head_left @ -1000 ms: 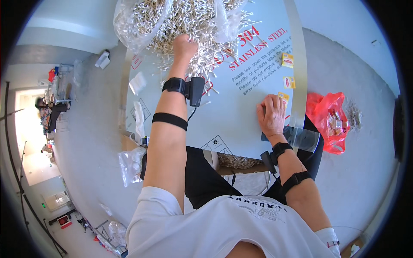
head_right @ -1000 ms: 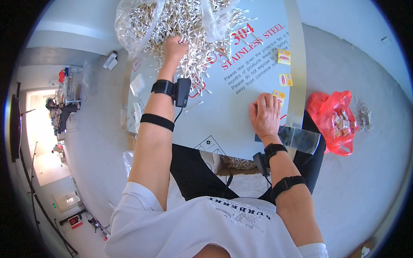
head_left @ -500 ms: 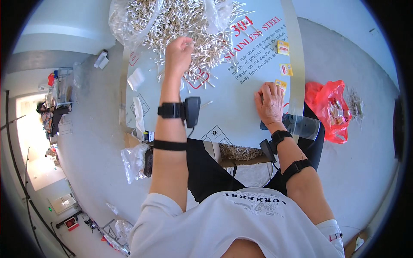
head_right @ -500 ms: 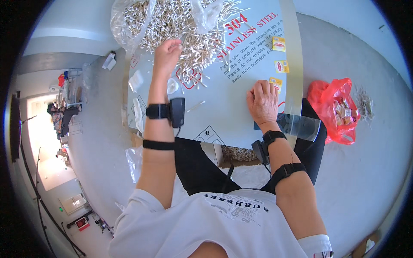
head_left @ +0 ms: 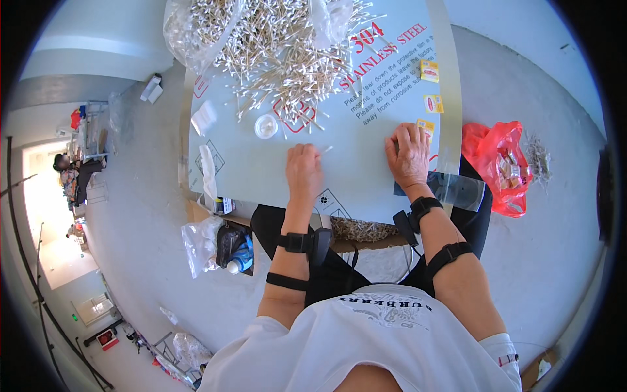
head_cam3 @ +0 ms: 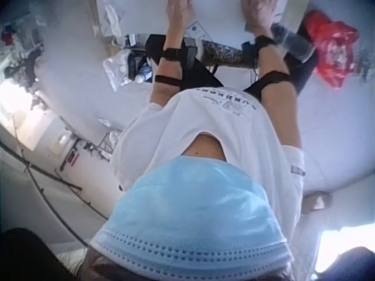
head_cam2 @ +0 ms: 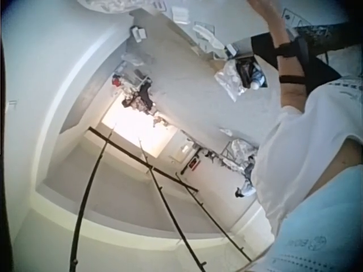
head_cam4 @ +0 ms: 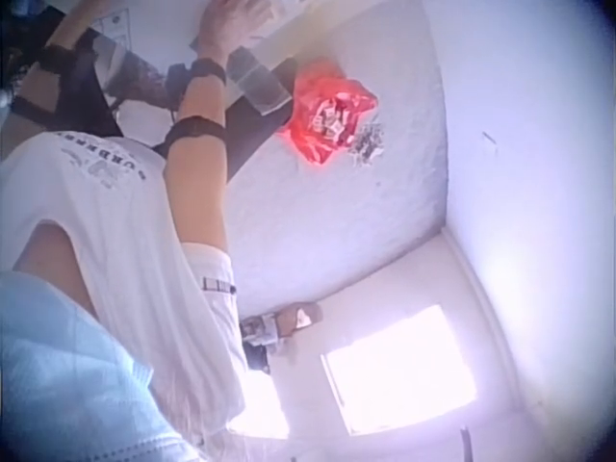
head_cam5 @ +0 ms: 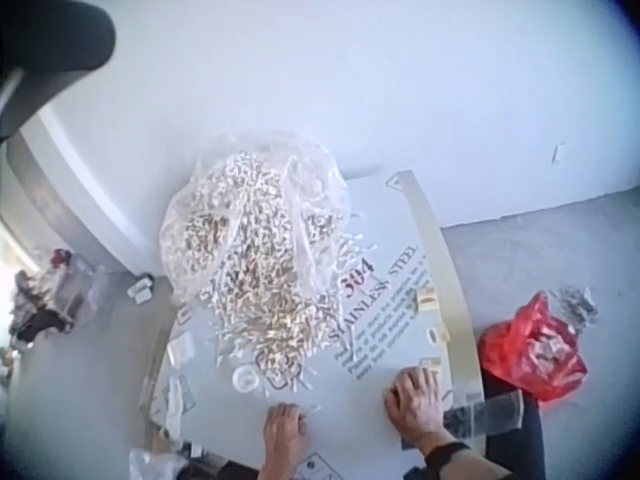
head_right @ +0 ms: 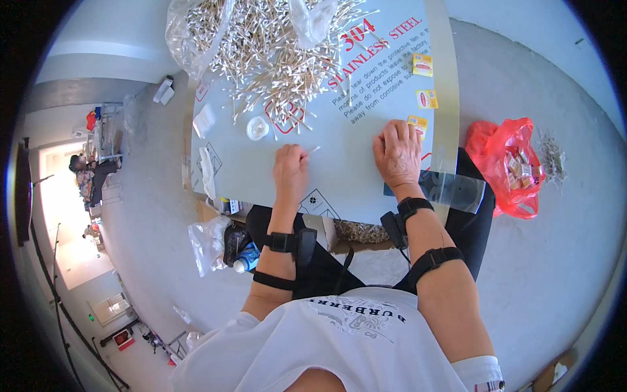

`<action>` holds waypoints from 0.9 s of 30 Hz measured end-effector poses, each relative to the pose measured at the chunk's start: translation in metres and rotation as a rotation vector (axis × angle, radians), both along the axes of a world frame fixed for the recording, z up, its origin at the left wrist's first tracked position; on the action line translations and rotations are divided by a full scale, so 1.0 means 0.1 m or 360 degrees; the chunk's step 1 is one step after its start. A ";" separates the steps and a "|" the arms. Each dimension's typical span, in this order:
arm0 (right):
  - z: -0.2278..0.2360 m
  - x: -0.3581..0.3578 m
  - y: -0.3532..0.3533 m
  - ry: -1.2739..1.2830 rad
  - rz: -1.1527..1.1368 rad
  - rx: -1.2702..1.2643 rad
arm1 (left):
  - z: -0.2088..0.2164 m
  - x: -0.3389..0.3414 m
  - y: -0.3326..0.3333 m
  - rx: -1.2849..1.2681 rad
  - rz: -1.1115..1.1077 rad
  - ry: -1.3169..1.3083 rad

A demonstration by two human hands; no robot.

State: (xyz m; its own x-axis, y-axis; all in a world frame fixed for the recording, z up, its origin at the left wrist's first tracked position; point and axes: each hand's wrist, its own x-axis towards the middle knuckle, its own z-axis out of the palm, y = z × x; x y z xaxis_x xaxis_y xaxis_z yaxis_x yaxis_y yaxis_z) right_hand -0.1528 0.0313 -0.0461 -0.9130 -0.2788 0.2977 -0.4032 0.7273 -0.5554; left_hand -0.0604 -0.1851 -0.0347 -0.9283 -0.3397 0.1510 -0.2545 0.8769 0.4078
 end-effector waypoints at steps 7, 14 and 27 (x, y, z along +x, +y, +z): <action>0.00 0.00 0.01 0.0012 -0.0026 -0.0006 | 0.22 -0.80 0.09 0.0203 -0.0234 0.0517; 0.04 0.01 -0.04 0.0022 -0.0011 -0.0023 | 0.14 -1.44 -0.41 -0.0145 0.0022 0.0381; -0.01 0.00 0.00 0.0043 -0.0022 -0.0011 | 0.32 -1.03 -0.25 0.1052 0.0206 0.0464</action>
State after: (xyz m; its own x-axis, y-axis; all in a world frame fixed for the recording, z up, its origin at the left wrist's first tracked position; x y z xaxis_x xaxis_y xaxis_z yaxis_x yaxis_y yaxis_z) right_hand -0.1523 0.0312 -0.0470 -0.9085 -0.2641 0.3239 -0.4079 0.7293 -0.5494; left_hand -0.1636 -0.2105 -0.0030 -0.8281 -0.5494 0.1115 -0.1397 0.3948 0.9081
